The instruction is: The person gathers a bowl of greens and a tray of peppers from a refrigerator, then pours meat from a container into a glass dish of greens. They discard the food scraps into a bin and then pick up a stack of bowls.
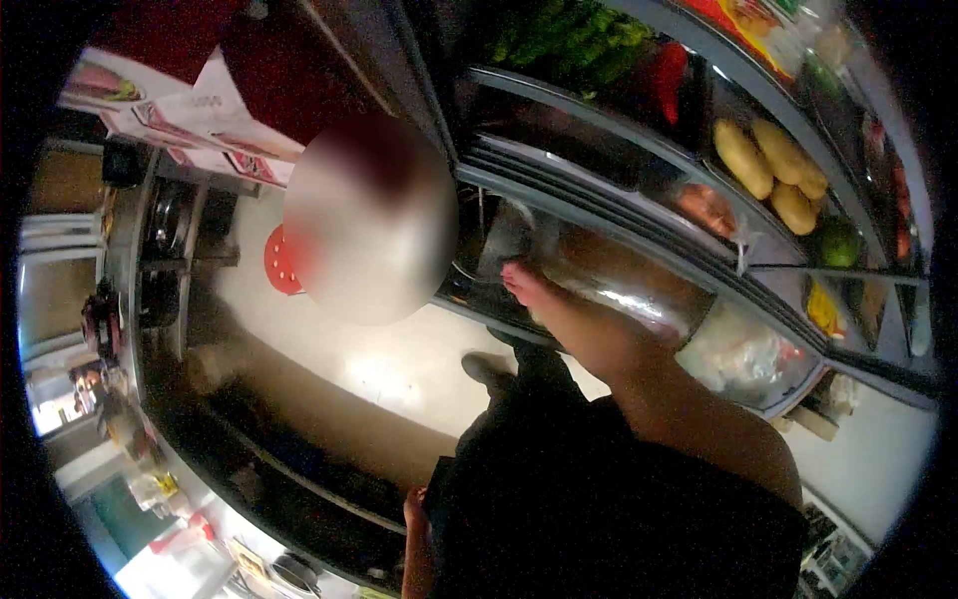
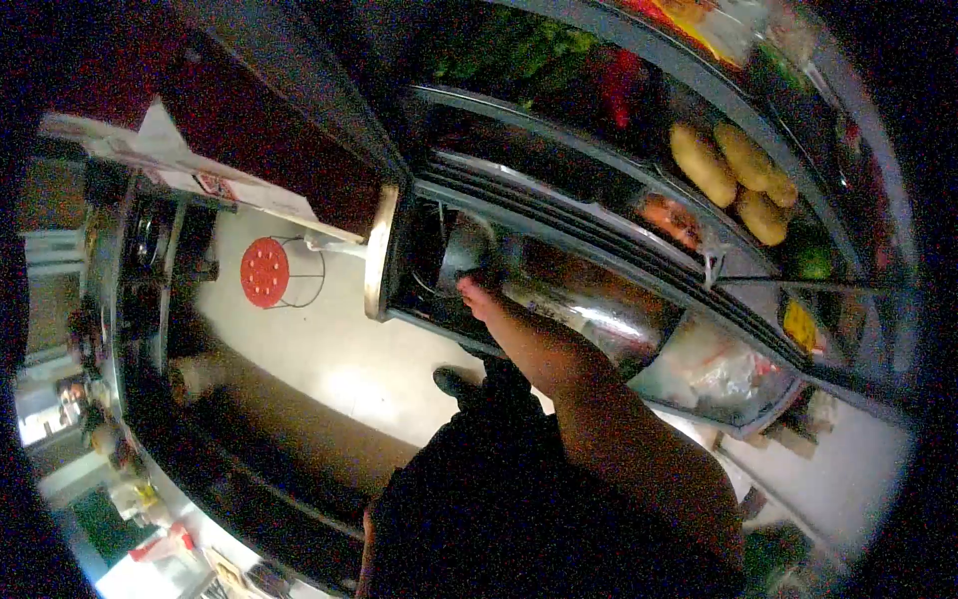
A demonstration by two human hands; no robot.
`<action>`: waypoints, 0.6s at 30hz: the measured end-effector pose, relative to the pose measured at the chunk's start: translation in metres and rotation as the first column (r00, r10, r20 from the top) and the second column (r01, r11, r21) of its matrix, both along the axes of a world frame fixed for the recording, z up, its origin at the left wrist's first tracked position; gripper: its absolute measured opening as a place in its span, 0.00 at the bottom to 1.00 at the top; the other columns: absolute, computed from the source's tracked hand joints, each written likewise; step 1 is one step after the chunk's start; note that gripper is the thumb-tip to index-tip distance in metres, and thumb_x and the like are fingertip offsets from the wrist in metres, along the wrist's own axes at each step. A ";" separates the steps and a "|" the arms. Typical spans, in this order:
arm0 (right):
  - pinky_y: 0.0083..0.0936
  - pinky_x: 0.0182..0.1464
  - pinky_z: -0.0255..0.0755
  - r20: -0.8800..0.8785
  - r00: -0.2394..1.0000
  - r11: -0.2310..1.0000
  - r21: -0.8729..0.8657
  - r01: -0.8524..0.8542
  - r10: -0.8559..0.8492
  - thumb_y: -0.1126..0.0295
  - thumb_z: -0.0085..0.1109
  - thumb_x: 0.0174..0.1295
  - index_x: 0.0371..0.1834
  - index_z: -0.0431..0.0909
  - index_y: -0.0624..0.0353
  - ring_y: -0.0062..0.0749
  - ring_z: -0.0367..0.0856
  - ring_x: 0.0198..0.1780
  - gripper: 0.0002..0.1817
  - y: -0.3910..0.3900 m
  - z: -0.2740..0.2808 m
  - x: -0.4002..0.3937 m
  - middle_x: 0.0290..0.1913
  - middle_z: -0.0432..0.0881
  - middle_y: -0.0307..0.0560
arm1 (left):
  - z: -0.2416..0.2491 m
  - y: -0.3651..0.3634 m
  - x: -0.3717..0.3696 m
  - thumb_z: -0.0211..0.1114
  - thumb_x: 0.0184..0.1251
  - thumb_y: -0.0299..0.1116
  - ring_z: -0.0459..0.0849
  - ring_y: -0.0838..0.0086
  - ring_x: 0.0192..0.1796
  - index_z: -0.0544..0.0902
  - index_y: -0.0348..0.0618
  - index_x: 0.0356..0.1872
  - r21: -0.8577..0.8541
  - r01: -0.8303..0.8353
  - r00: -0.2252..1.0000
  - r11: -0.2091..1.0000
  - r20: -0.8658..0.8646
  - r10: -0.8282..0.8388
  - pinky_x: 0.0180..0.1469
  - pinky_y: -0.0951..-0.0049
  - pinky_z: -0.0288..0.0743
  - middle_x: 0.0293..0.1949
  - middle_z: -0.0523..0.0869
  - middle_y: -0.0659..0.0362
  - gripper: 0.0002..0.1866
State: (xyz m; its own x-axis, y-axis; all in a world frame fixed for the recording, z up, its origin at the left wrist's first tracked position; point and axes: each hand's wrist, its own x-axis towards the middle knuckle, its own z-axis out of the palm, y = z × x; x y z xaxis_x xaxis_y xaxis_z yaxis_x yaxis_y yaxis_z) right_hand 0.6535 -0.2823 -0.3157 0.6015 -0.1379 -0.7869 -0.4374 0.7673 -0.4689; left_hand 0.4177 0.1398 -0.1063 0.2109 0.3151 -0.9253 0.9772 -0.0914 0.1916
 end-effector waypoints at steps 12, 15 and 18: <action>0.16 0.32 0.58 0.319 0.938 0.991 -0.059 -0.121 0.133 0.72 0.56 0.37 0.27 0.69 0.49 0.19 0.67 0.35 0.11 0.073 0.008 0.083 0.26 0.68 0.33 | 0.011 -0.006 -0.047 0.43 0.63 0.34 0.70 0.68 0.50 0.69 0.40 0.50 -0.010 -0.056 0.998 0.998 -0.023 0.056 0.51 0.69 0.61 0.48 0.73 0.55 0.16; 0.19 0.34 0.59 0.306 0.904 0.947 -0.212 -0.242 0.300 0.71 0.55 0.37 0.32 0.69 0.49 0.22 0.67 0.39 0.14 0.060 0.017 0.073 0.31 0.70 0.35 | 0.004 0.001 -0.052 0.45 0.62 0.34 0.71 0.68 0.48 0.70 0.39 0.48 -0.024 0.018 1.000 1.000 0.013 -0.018 0.49 0.69 0.63 0.46 0.74 0.55 0.16; 0.22 0.29 0.59 -0.078 0.698 0.613 -0.416 -0.672 0.712 0.67 0.53 0.41 0.29 0.69 0.51 0.23 0.69 0.32 0.10 0.038 0.033 0.057 0.28 0.71 0.36 | -0.015 0.018 -0.045 0.46 0.61 0.35 0.72 0.68 0.45 0.71 0.39 0.47 -0.053 0.150 0.987 0.987 0.073 -0.146 0.46 0.69 0.64 0.44 0.75 0.55 0.16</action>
State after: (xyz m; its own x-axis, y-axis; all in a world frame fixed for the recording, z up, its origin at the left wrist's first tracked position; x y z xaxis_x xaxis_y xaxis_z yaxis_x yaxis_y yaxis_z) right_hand 0.7102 -0.2447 -0.2828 0.7077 0.0740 -0.7026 -0.7045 -0.0016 -0.7097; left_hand 0.3722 0.1580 -0.1209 0.3145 0.2220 -0.9230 0.9382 -0.2206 0.2666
